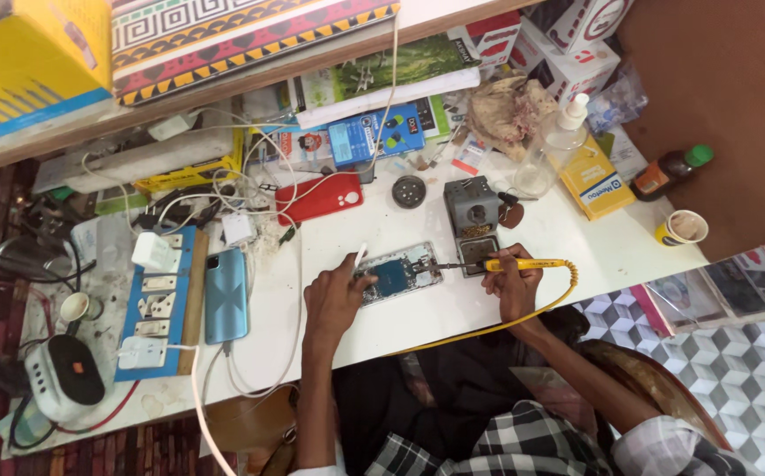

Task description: The person uses a soldering iron and tweezers to work on a disassembled mobile phone circuit board. They repeatedly apply heat to specific points on the board while holding it steady with the tweezers.

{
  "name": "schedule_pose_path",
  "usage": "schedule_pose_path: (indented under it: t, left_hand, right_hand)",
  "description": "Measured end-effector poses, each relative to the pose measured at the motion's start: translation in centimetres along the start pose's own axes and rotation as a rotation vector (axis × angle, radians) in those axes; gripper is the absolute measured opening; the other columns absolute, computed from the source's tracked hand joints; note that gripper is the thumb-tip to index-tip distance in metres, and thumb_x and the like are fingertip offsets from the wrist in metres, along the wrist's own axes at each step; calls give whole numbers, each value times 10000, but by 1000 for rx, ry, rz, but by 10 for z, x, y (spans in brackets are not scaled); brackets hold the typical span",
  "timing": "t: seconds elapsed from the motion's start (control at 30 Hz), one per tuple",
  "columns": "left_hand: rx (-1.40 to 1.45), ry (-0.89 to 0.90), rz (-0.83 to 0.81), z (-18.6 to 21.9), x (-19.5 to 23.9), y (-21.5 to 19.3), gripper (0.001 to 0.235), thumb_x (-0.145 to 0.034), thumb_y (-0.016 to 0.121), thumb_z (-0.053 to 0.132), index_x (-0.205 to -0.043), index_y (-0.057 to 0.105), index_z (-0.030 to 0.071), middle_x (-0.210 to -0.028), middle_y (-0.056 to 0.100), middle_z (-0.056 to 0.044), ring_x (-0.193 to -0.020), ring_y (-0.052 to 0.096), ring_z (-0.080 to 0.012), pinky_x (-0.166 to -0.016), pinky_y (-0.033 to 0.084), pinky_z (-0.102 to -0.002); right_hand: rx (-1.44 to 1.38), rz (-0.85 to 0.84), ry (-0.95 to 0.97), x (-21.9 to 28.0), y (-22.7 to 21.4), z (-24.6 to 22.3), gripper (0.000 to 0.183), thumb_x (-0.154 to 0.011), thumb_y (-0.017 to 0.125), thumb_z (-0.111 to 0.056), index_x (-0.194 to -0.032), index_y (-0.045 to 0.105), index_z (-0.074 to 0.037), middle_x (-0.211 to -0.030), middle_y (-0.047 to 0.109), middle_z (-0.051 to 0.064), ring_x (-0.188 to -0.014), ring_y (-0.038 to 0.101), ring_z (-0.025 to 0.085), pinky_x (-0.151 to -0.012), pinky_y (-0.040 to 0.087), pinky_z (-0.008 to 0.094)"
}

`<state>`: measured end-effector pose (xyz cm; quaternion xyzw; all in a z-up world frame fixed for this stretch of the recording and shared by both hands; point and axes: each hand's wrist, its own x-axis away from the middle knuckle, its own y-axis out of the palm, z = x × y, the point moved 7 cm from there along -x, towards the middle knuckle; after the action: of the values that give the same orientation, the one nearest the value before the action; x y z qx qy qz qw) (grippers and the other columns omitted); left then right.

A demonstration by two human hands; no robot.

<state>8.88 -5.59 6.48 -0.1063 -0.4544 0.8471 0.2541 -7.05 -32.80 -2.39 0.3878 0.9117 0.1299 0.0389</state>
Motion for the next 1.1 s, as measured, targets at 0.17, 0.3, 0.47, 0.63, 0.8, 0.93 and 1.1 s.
schedule_pose_path:
  t: [0.17,0.3,0.47,0.63,0.8,0.93,1.1]
  left_hand:
    - [-53,-153,47,-15,9,19,606,-931,675,422,-1368,535,26,-690,703,-163,-739,711,-343,-652,506,-508]
    - [-119,-143,279,-12,27,20,620,-892,695,409,-1279,553,-55,-818,728,-158,-795,700,-379,-637,490,-570]
    - [-17,-393,104,-15,46,45,393,-938,660,405,-1040,607,29,-864,747,-137,-889,702,-387,-764,485,-590]
    - [10,-451,129,-2,61,55,435,-962,621,436,-1060,574,14,-851,724,-190,-853,692,-427,-737,481,-606]
    - [124,-436,148,9,69,54,423,-975,574,467,-1028,619,50,-843,739,-175,-851,698,-428,-731,489,-615]
    - [144,-475,184,14,57,44,529,-971,600,500,-1154,551,6,-817,718,-223,-838,694,-443,-729,492,-614]
    - [88,-409,184,26,40,42,704,-911,665,453,-1281,444,-103,-795,707,-240,-822,699,-433,-723,498,-592]
  right_hand:
    - [-51,-34,-44,1,1,-2,247,-1072,515,-209,-922,562,-19,-624,563,78,-467,525,105,-422,370,245]
    - [-10,-14,-14,0,-1,-1,222,-1059,489,-208,-950,558,-28,-590,568,92,-454,495,98,-415,302,232]
    - [10,-16,-35,2,-1,-3,234,-1067,488,-209,-964,566,-15,-599,574,104,-455,496,108,-417,305,239]
    - [43,-14,-39,0,-1,-4,250,-1075,493,-215,-970,581,-6,-602,593,118,-460,503,110,-427,328,238]
    - [-2,-39,-24,-2,2,-3,241,-1065,494,-213,-965,577,-11,-598,597,123,-447,515,117,-410,335,237]
    - [-15,1,-15,-1,-4,2,226,-1062,508,-207,-969,574,-12,-602,597,124,-449,513,118,-407,329,234]
    - [-8,-19,-16,-2,0,-1,219,-1052,515,-200,-955,580,-14,-595,598,121,-446,524,116,-402,342,230]
